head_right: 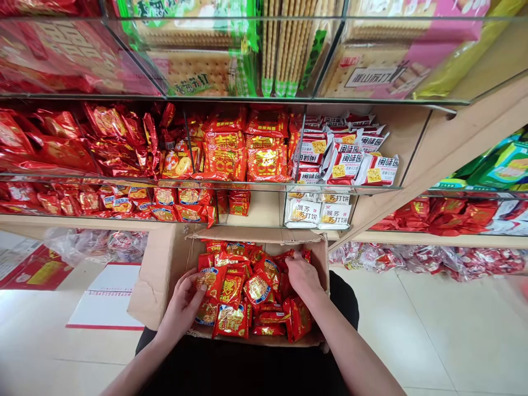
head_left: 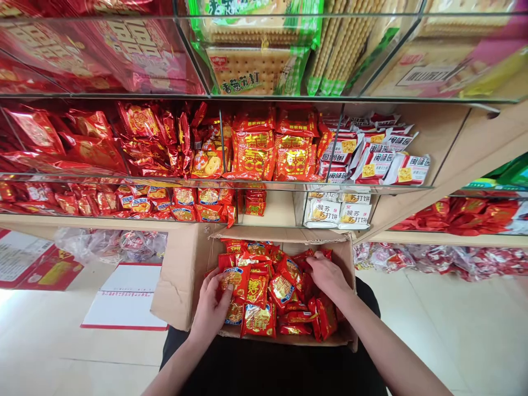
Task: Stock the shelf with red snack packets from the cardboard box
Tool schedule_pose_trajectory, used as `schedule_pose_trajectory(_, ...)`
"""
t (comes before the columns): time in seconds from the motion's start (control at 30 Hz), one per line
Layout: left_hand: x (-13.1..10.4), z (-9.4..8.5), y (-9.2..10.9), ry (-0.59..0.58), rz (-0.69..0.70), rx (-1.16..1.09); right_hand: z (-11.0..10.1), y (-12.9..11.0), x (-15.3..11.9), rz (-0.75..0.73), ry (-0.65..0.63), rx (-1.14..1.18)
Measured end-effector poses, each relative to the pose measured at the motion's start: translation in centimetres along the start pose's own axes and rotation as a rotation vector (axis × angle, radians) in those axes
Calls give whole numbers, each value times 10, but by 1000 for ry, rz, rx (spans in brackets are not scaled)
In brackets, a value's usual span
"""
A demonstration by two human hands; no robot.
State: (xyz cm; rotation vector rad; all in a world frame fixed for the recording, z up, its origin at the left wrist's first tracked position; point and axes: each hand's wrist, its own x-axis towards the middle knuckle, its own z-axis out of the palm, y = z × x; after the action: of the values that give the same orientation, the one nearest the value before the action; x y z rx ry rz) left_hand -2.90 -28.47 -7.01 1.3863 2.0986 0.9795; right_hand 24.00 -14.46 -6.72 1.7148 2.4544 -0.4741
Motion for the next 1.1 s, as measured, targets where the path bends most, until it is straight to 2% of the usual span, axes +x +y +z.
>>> schedule_pose_trajectory(0.1, 0, -7, 10, 22, 35, -10, -9, 7, -26, 40, 285, 202)
schedule_pose_trajectory(0.17, -1, -9, 27, 37, 69, -73, -14, 4, -47, 121, 407, 577)
schedule_pose_trajectory(0.23, -4, -8, 50, -28, 54, -249, -17, -9, -65, 224, 324, 1072)
schedule_pose_trajectory(0.3, -6, -1, 76, -219, -69, -555, -17, -28, -77, 301, 136, 1503)
schedule_pose_trajectory(0.37, -6, 9, 96, -440, -181, -847, -16, -49, -84, 323, -42, 1747)
schedule_pose_trajectory(0.4, -6, 13, 103, -503, -206, -951, -15, -58, -86, 316, -104, 1800)
schedule_pose_trajectory(0.43, -5, 15, 108, -533, -230, -1015, -14, -65, -87, 299, -139, 1818)
schedule_pose_trajectory(0.5, -4, 16, 110, -517, -271, -1059, -14, -74, -88, 252, -163, 1778)
schedule_pose_trajectory(0.67, -7, 8, 99, -476, -302, -984, -17, -77, -83, 131, -91, 1682)
schedule_pose_trajectory(0.8, -10, 3, 90, -502, -284, -907, -22, -76, -76, 12, -256, 1602)
schedule_pose_trajectory(0.87, -8, -4, 83, -462, -224, -782, -29, -73, -67, -15, -266, 1514)
schedule_pose_trajectory(0.93, -1, -16, 72, -317, -95, -568, -41, -66, -52, 24, -144, 1431)
schedule_pose_trajectory(1.03, 13, -38, 43, 26, 128, -122, -63, -52, -15, 62, 108, 1313)
schedule_pose_trajectory(1.1, 18, -47, 16, 216, 153, 147, -74, -45, 17, 28, 197, 1109)
